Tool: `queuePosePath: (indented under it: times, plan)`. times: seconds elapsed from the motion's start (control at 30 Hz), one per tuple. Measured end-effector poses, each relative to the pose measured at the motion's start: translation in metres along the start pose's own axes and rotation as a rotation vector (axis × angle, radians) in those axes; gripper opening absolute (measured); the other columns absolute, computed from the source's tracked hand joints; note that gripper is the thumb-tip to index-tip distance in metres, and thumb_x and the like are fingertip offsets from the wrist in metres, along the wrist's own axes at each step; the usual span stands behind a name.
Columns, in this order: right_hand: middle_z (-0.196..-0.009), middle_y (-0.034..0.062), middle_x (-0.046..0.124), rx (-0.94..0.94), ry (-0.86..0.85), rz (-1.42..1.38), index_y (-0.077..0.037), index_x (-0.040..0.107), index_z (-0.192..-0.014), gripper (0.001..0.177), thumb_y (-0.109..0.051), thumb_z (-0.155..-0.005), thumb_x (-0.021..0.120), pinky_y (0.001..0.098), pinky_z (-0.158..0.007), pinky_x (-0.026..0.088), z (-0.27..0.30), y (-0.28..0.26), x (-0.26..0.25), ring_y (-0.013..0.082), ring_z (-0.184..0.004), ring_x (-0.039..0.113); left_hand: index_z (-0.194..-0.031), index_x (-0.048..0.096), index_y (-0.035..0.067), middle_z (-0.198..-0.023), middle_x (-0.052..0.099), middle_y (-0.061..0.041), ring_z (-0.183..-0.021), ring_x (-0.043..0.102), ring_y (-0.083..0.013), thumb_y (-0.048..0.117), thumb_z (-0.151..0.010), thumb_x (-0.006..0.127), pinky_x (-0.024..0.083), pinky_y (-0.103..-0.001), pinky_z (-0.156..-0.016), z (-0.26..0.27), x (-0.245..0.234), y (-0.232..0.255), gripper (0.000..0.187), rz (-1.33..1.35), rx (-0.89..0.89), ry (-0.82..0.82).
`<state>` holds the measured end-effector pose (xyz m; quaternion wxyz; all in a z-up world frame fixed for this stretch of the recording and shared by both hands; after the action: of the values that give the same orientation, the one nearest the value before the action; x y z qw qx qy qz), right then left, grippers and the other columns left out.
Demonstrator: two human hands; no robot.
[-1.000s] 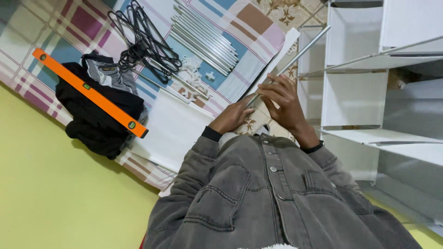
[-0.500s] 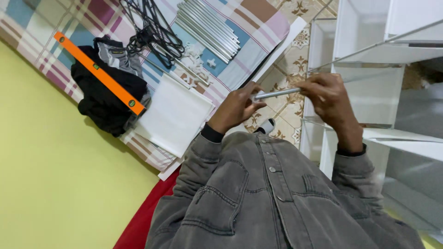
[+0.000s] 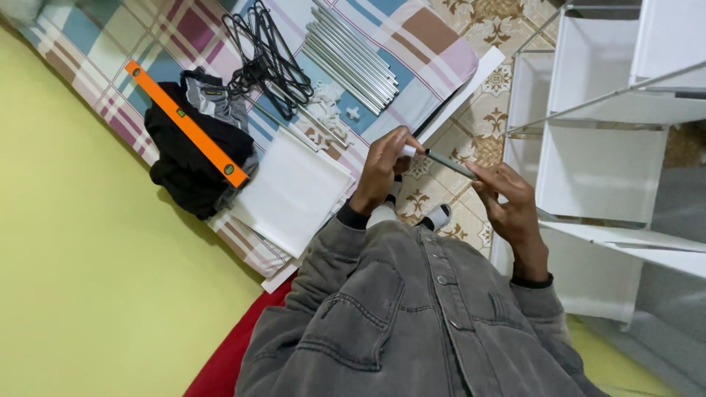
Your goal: The person attaches plastic connectors onto metal rods and slides the rods through fabric sheets by hand to assemble a storage rack.
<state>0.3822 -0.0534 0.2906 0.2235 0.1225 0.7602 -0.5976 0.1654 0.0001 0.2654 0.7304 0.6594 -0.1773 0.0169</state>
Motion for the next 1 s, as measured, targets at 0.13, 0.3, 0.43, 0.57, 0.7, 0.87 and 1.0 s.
queuePosePath:
  times: [0.13, 0.3, 0.43, 0.57, 0.7, 0.87, 1.0]
  plan:
    - [-0.076, 0.0048, 0.057, 0.012, -0.002, 0.086, -0.014, 0.073, -0.131, 0.032, -0.015, -0.099, 0.072, 0.0321, -0.057, 0.038, -0.008, -0.011, 0.001, 0.0140, -0.064, 0.046, -0.087, 0.064, 0.004, -0.077, 0.046, 0.003, -0.060, 0.035, -0.0052, 0.044, -0.113, 0.037, 0.029, -0.023, -0.056, -0.014, 0.008, 0.005, 0.055, 0.056, 0.021, -0.023]
    - [-0.076, 0.0046, 0.058, 0.010, 0.030, 0.118, -0.013, 0.073, -0.130, 0.030, -0.016, -0.100, 0.071, 0.0319, -0.058, 0.039, -0.015, -0.021, -0.005, 0.0140, -0.065, 0.048, -0.087, 0.064, 0.003, -0.077, 0.053, -0.001, -0.062, 0.039, -0.0070, 0.040, -0.110, 0.037, 0.031, -0.024, -0.055, -0.022, 0.014, 0.027, 0.052, -0.045, 0.124, -0.084]
    - [-0.073, 0.0052, 0.057, 0.024, 0.031, 0.182, -0.012, 0.074, -0.129, 0.030, -0.015, -0.099, 0.071, 0.0327, -0.056, 0.039, -0.023, -0.034, -0.010, 0.0141, -0.061, 0.047, -0.084, 0.062, 0.000, -0.078, 0.056, -0.006, -0.067, 0.047, -0.0148, 0.038, -0.115, 0.034, 0.039, -0.033, -0.063, -0.027, 0.013, 0.060, 0.056, -0.296, 0.408, -0.006]
    - [-0.073, 0.0062, 0.055, -0.013, -0.004, 0.296, -0.011, 0.075, -0.123, 0.026, -0.016, -0.098, 0.073, 0.0354, -0.054, 0.040, -0.036, -0.055, -0.018, 0.0168, -0.056, 0.047, -0.076, 0.057, -0.002, -0.070, 0.048, -0.010, -0.060, 0.046, -0.0191, 0.031, -0.112, 0.038, 0.038, -0.037, -0.058, -0.033, 0.006, 0.069, 0.053, -0.421, 0.471, 0.023]
    - [-0.069, 0.0067, 0.054, -0.060, -0.058, 0.426, -0.011, 0.077, -0.116, 0.020, -0.017, -0.098, 0.073, 0.0392, -0.055, 0.041, -0.051, -0.073, -0.019, 0.0219, -0.057, 0.050, -0.073, 0.051, 0.000, -0.068, 0.044, -0.010, -0.057, 0.042, -0.0202, 0.029, -0.113, 0.037, 0.036, -0.039, -0.056, -0.036, 0.001, 0.074, 0.051, -0.480, 0.526, -0.003]
    - [-0.071, 0.0057, 0.060, -0.097, -0.095, 0.474, -0.009, 0.076, -0.110, 0.014, -0.015, -0.097, 0.073, 0.0390, -0.053, 0.042, -0.063, -0.087, -0.012, 0.0224, -0.056, 0.054, -0.073, 0.048, 0.000, -0.068, 0.042, -0.010, -0.056, 0.040, -0.0204, 0.028, -0.113, 0.037, 0.035, -0.039, -0.054, -0.035, -0.004, 0.075, 0.050, -0.518, 0.551, -0.009]
    - [-0.074, 0.0062, 0.060, -0.119, -0.092, 0.428, -0.009, 0.076, -0.113, 0.016, -0.014, -0.098, 0.071, 0.0378, -0.054, 0.043, -0.068, -0.092, -0.004, 0.0216, -0.058, 0.056, -0.076, 0.048, 0.000, -0.071, 0.042, -0.010, -0.059, 0.042, -0.0206, 0.029, -0.115, 0.035, 0.037, -0.039, -0.057, -0.031, -0.004, 0.077, 0.050, -0.502, 0.548, 0.021]
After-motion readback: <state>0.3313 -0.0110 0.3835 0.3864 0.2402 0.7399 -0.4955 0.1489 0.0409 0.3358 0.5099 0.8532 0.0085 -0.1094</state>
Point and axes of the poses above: each hand's wrist, its own z-axis away from the middle knuckle, its own x-axis out of the palm, y = z × x, the point moved 9 cm from there along -z, towards the middle knuckle
